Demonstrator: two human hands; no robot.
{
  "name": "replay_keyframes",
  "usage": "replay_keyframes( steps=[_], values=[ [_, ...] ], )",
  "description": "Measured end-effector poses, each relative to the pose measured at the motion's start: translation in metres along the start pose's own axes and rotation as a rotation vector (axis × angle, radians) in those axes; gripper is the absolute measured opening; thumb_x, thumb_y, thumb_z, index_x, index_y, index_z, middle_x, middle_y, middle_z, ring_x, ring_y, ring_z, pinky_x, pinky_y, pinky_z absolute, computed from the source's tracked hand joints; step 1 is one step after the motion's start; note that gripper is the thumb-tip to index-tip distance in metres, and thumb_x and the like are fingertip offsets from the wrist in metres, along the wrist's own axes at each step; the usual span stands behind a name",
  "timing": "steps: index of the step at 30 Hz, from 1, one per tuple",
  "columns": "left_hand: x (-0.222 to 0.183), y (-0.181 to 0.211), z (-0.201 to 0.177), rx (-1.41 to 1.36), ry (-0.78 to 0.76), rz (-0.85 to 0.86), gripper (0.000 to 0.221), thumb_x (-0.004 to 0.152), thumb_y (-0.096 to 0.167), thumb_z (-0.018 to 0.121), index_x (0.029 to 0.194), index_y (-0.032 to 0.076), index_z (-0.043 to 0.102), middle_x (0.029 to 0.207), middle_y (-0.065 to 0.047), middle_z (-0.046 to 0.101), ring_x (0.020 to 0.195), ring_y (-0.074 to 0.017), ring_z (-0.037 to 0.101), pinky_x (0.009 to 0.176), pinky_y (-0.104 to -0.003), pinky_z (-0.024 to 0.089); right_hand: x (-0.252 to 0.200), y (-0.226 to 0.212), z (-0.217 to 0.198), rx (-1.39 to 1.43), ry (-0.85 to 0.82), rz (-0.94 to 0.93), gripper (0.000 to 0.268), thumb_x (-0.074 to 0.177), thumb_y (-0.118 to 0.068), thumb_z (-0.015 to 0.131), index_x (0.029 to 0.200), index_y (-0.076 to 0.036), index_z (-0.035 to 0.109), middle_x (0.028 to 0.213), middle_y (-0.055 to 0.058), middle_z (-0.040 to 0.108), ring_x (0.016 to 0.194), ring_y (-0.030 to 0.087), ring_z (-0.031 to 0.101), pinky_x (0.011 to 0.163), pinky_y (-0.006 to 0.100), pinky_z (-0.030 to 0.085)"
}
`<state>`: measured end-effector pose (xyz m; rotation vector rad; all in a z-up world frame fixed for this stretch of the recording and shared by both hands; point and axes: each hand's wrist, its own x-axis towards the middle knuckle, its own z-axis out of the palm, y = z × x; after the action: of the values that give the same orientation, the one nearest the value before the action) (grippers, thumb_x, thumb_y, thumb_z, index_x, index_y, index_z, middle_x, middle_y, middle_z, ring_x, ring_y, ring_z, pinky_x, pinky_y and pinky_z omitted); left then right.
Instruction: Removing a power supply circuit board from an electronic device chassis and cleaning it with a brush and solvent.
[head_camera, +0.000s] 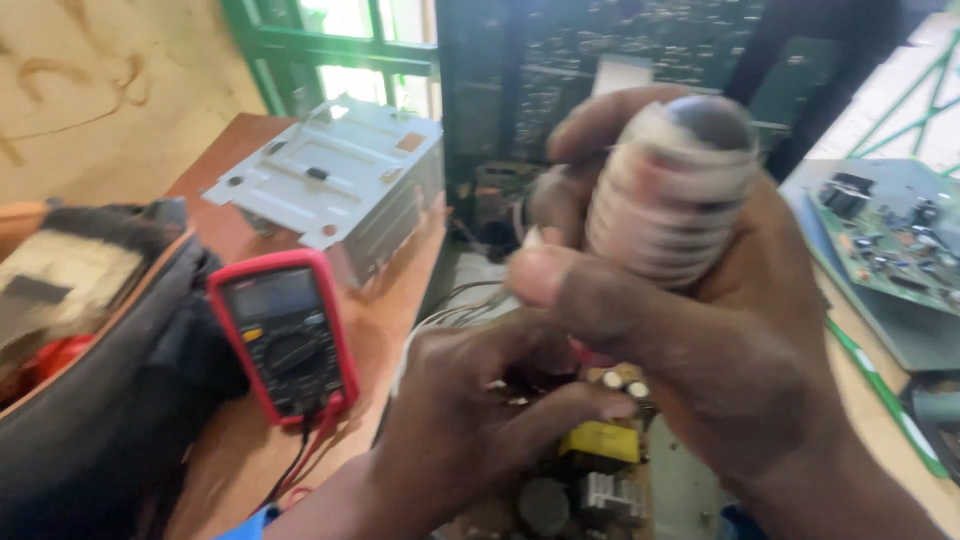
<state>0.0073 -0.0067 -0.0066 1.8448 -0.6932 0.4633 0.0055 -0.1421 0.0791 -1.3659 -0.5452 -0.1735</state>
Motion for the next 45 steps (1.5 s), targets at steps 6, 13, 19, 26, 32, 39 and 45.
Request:
replay_keyframes(
  steps=[6, 13, 19, 26, 32, 39, 45],
  values=[
    [-0.005, -0.016, -0.019, -0.137, -0.400, 0.159, 0.036, 0.100, 0.009, 0.041, 0.136, 0.012, 0.042, 0.119, -0.009, 0.075, 0.102, -0.0386, 0.078, 0.086, -0.045, 0.057, -0.002, 0.013, 0.002, -0.078, 0.124, 0.087, 0.045, 0.079, -0.008, 0.073, 0.121, -0.010, 0.059, 0.094, 0.006, 0.061, 0.065, 0.015, 0.063, 0.058, 0.021, 0.055],
    [-0.007, -0.014, -0.019, -0.042, -0.038, 0.252, 0.034, 0.097, 0.040, 0.053, 0.087, 0.009, 0.045, 0.070, -0.005, 0.048, 0.056, -0.0212, 0.040, 0.055, -0.038, 0.038, 0.000, 0.020, 0.001, -0.179, -0.022, -0.032, 0.038, 0.087, -0.008, 0.065, 0.122, -0.014, 0.051, 0.075, -0.002, 0.046, 0.058, 0.006, 0.052, 0.051, 0.016, 0.053],
    [-0.006, -0.018, -0.018, -0.108, -0.288, 0.223, 0.008, 0.104, 0.015, 0.046, 0.102, 0.008, 0.042, 0.081, -0.014, 0.057, 0.070, -0.0400, 0.057, 0.061, -0.046, 0.039, -0.001, 0.024, 0.000, -0.214, 0.059, -0.076, 0.042, 0.090, -0.016, 0.067, 0.126, -0.011, 0.047, 0.080, 0.000, 0.049, 0.058, 0.005, 0.053, 0.060, 0.017, 0.057],
    [-0.003, -0.017, -0.021, -0.080, -0.349, 0.163, 0.026, 0.102, 0.024, 0.041, 0.123, 0.010, 0.046, 0.099, -0.016, 0.069, 0.083, -0.0417, 0.067, 0.070, -0.046, 0.047, -0.001, 0.018, 0.009, -0.297, 0.133, 0.042, 0.040, 0.084, -0.008, 0.071, 0.120, -0.009, 0.052, 0.085, 0.010, 0.056, 0.062, 0.019, 0.059, 0.056, 0.030, 0.053],
    [-0.006, -0.017, -0.014, -0.022, -0.082, 0.161, 0.028, 0.090, 0.039, 0.068, 0.093, 0.014, 0.056, 0.068, -0.001, 0.056, 0.056, -0.0209, 0.046, 0.059, -0.034, 0.043, -0.004, 0.019, 0.010, -0.102, 0.049, -0.035, 0.043, 0.080, -0.004, 0.076, 0.117, -0.005, 0.055, 0.082, 0.007, 0.055, 0.057, 0.014, 0.056, 0.050, 0.024, 0.052],
    [-0.006, -0.022, -0.018, -0.092, -0.407, 0.170, 0.011, 0.101, 0.017, 0.047, 0.110, 0.012, 0.052, 0.094, -0.013, 0.067, 0.081, -0.0463, 0.065, 0.069, -0.051, 0.045, -0.002, 0.018, 0.012, -0.170, 0.009, -0.052, 0.039, 0.081, -0.007, 0.078, 0.112, -0.009, 0.055, 0.075, 0.001, 0.050, 0.052, 0.011, 0.052, 0.043, 0.022, 0.048],
    [-0.004, -0.015, -0.023, -0.096, -0.286, 0.158, 0.015, 0.100, 0.025, 0.059, 0.101, 0.012, 0.052, 0.083, -0.005, 0.063, 0.068, -0.0325, 0.063, 0.066, -0.039, 0.046, -0.003, 0.019, 0.007, -0.291, 0.057, -0.020, 0.041, 0.083, -0.006, 0.074, 0.120, -0.006, 0.056, 0.088, 0.010, 0.060, 0.069, 0.021, 0.066, 0.061, 0.033, 0.061]
  ],
)
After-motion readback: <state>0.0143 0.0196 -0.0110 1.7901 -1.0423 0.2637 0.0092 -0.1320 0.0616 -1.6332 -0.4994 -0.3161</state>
